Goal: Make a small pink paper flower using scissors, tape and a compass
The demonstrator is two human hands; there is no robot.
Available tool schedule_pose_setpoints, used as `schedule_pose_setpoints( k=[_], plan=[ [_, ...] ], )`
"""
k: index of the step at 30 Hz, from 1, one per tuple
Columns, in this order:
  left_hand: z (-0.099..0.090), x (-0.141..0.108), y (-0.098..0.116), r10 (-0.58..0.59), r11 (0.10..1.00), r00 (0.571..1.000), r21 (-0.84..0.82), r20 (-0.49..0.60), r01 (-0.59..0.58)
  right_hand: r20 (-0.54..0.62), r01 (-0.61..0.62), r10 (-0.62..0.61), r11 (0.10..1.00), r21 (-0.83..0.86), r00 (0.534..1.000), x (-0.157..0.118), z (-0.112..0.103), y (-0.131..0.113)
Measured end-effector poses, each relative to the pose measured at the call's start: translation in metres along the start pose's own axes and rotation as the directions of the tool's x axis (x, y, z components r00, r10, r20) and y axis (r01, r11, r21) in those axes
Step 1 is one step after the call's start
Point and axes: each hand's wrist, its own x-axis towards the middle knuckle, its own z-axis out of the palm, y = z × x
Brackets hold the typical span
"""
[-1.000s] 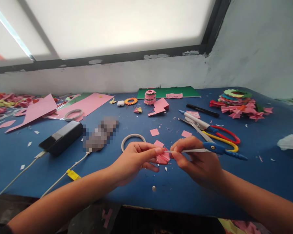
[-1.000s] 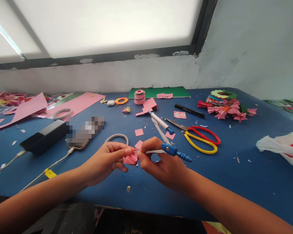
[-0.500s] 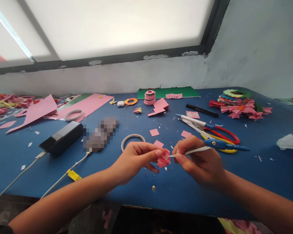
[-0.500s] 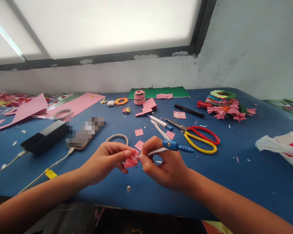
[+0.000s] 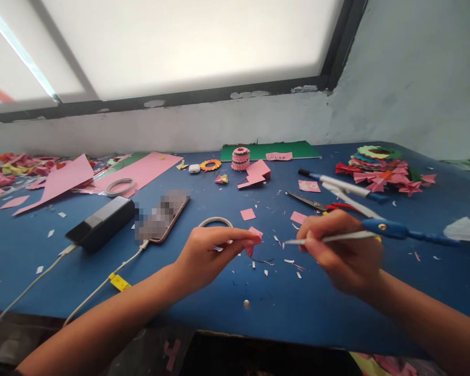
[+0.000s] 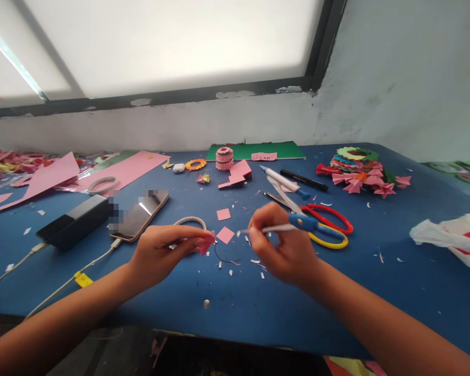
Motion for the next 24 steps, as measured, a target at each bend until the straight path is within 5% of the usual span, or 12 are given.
schedule_pose_setpoints(
  k=[2, 4, 10, 15, 20, 24],
  plan=[
    [-0.002, 0.002, -0.001, -0.028, 1.0, 0.999, -0.001, -0.027, 0.028, 0.064, -0.16, 0.175, 0.97, -0.185, 0.983, 0.006, -0.004, 0.014],
    [-0.003, 0.004, -0.003, -0.073, 0.997, 0.997, -0.036, -0.035, 0.072, 0.217, -0.296, 0.358, 0.916, -0.271, 0.908, 0.011, -0.007, 0.029],
    [-0.002, 0.009, -0.008, -0.194, 0.969, 0.98, -0.151, 0.033, 0.197, 0.38, -0.618, 0.606, 0.779, -0.106, 0.699, 0.012, -0.004, 0.059],
    [-0.004, 0.011, -0.009, -0.265, 0.929, 0.961, -0.246, 0.082, 0.277, 0.413, -0.651, 0.625, 0.753, -0.094, 0.662, 0.016, -0.008, 0.061],
    [-0.007, 0.014, -0.007, -0.315, 0.873, 0.94, -0.348, 0.133, 0.341, 0.597, -0.621, 0.566, 0.771, -0.14, 0.568, 0.014, -0.011, 0.055],
    [-0.008, 0.016, -0.006, -0.357, 0.828, 0.918, -0.397, 0.173, 0.396, 0.582, -0.408, 0.511, 0.859, -0.311, 0.633, 0.014, -0.006, 0.045]
  ],
)
